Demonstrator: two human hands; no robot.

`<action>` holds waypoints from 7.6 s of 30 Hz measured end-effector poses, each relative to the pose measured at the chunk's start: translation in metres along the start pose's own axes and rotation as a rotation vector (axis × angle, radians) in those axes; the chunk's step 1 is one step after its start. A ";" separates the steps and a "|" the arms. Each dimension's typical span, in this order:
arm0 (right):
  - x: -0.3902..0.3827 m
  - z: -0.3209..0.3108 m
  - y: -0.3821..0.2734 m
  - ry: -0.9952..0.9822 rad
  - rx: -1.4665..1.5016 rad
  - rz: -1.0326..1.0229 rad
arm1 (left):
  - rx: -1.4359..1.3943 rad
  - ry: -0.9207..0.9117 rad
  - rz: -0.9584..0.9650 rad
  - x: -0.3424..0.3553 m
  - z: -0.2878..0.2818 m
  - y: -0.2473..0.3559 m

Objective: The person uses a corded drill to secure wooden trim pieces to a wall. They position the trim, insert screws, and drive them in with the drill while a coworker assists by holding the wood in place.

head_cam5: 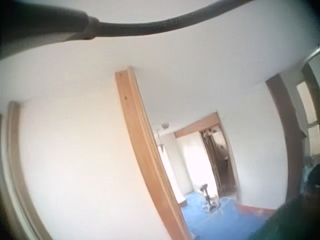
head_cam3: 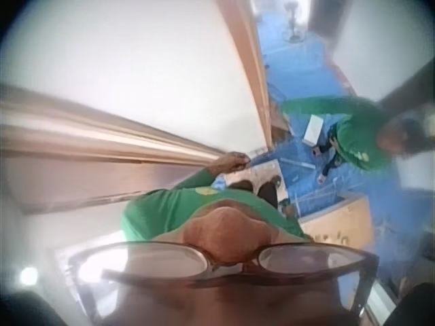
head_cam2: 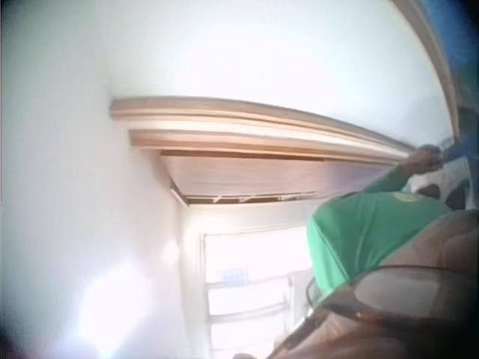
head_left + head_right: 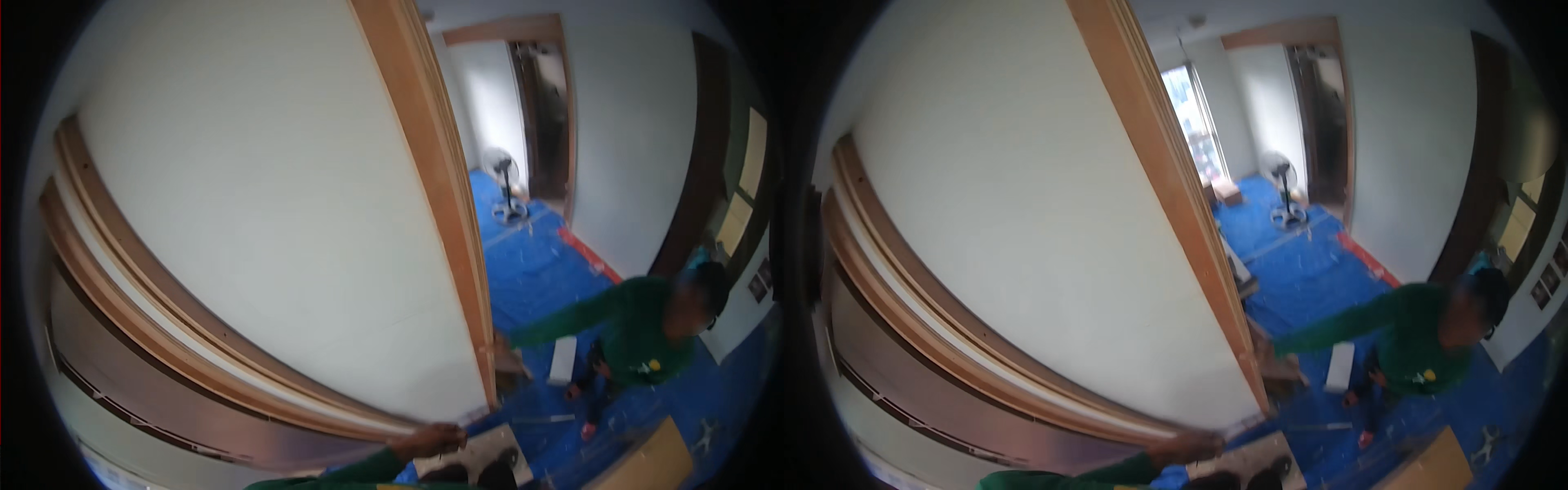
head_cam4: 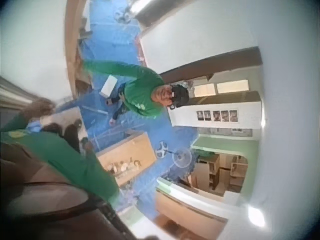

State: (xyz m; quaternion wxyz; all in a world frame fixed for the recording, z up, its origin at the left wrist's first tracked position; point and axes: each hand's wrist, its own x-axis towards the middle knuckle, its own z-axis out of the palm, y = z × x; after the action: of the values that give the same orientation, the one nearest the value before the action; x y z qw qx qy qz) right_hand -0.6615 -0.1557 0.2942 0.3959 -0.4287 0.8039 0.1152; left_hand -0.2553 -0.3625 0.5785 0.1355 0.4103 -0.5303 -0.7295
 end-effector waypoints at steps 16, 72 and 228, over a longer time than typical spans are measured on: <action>-0.216 -0.169 -0.078 0.176 0.549 -0.130 | -0.951 -0.016 0.047 0.034 -0.010 0.071; -0.280 -0.343 -0.178 0.034 1.306 -0.668 | -1.020 0.185 0.242 0.059 0.012 0.131; -0.041 -0.161 -0.272 0.356 1.008 -0.678 | -0.739 0.716 -0.201 0.281 -0.052 -0.065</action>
State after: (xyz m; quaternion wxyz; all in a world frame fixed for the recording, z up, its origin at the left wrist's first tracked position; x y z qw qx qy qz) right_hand -0.5224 -0.3804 0.4728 0.4238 -0.4331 0.6325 -0.4826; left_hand -0.3773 -0.5487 0.3876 0.3733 0.6075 -0.1160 -0.6914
